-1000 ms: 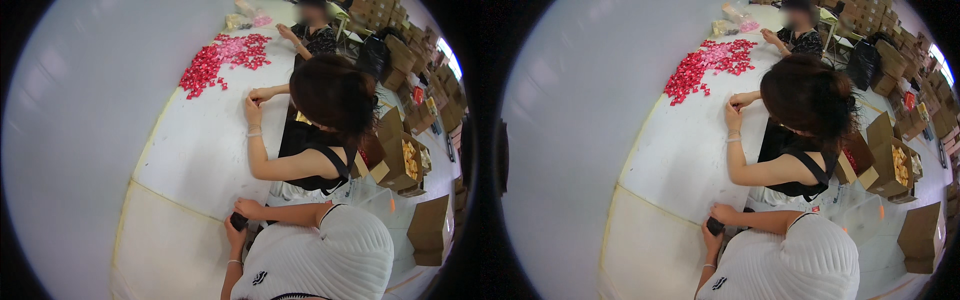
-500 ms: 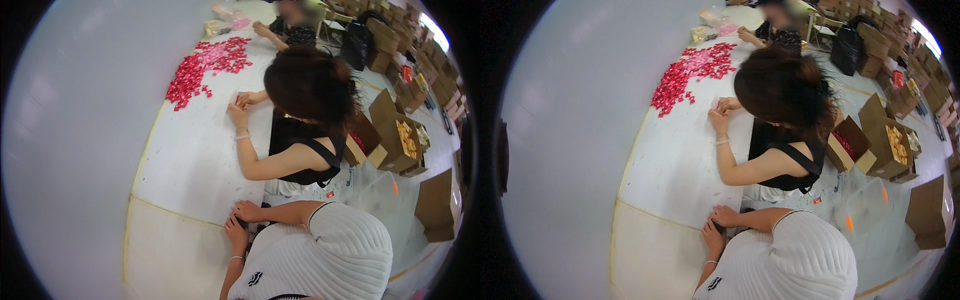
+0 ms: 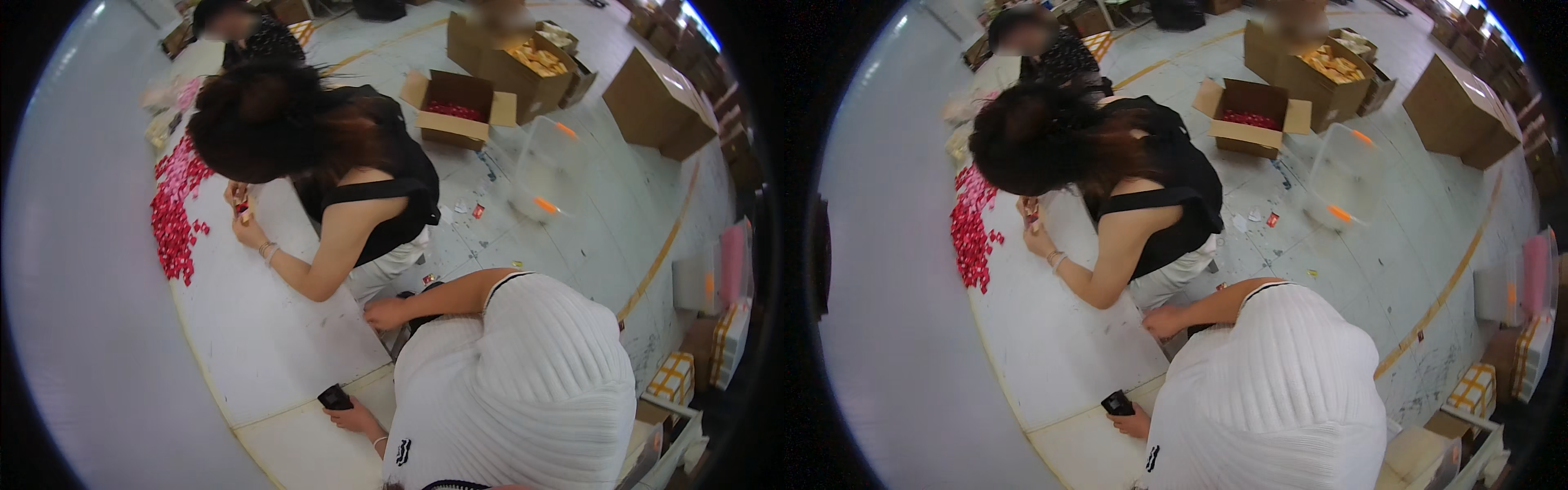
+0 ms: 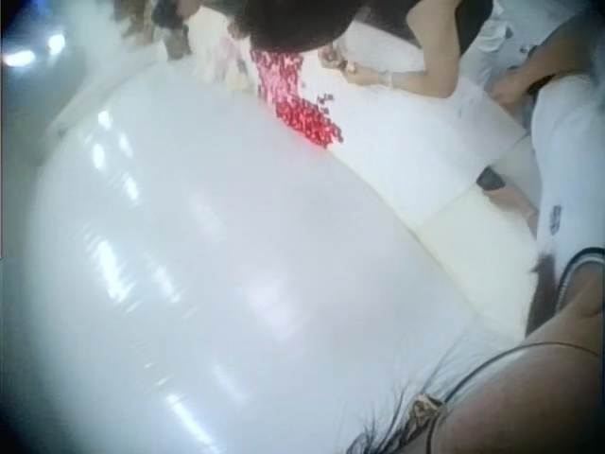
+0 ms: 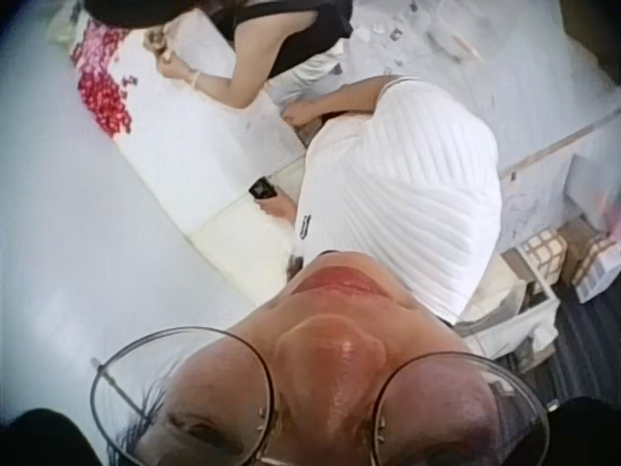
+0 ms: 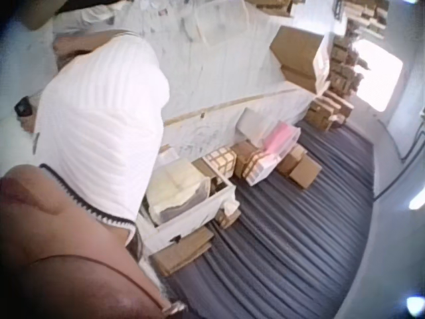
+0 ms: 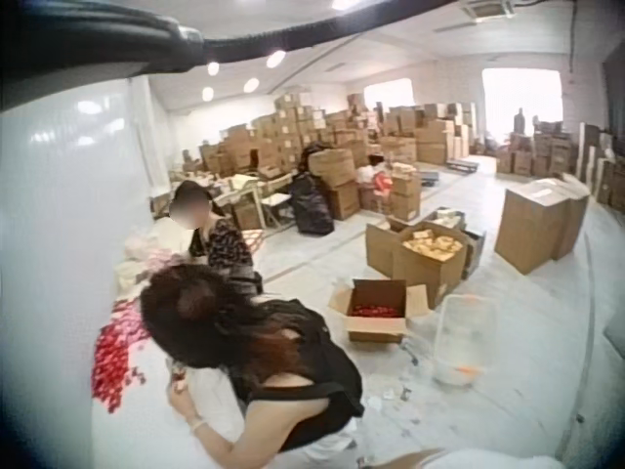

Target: The person folds small yellow cardboard boxes, places dark rectangular items inside, and adds pink decorative pieces. The person closes the boxes and sets them aside on the table.

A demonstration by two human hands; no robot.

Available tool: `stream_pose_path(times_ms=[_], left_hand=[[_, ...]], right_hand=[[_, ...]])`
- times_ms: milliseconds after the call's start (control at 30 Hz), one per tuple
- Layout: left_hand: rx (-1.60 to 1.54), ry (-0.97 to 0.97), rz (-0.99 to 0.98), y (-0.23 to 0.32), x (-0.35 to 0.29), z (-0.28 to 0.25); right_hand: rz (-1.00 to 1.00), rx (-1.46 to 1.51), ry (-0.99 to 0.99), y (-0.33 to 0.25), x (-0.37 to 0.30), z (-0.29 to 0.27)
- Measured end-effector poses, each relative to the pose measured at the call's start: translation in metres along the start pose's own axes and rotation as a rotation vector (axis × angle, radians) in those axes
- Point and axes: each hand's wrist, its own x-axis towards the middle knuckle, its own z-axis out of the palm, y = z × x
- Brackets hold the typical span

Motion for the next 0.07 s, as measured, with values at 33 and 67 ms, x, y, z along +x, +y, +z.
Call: stream_pose_path(times_ms=[33, 67], left_hand=[[-0.014, -0.107, -0.048, -0.0025, 0.0043, -0.0092], [0.025, -0.114, -0.029, 0.0003, 0.0045, -0.0173]], right_hand=[[0.094, 0.017, 0.029, 0.0117, -0.0176, -0.0109], [0.111, 0.027, 0.041, 0.0147, -0.0237, -0.0085]])
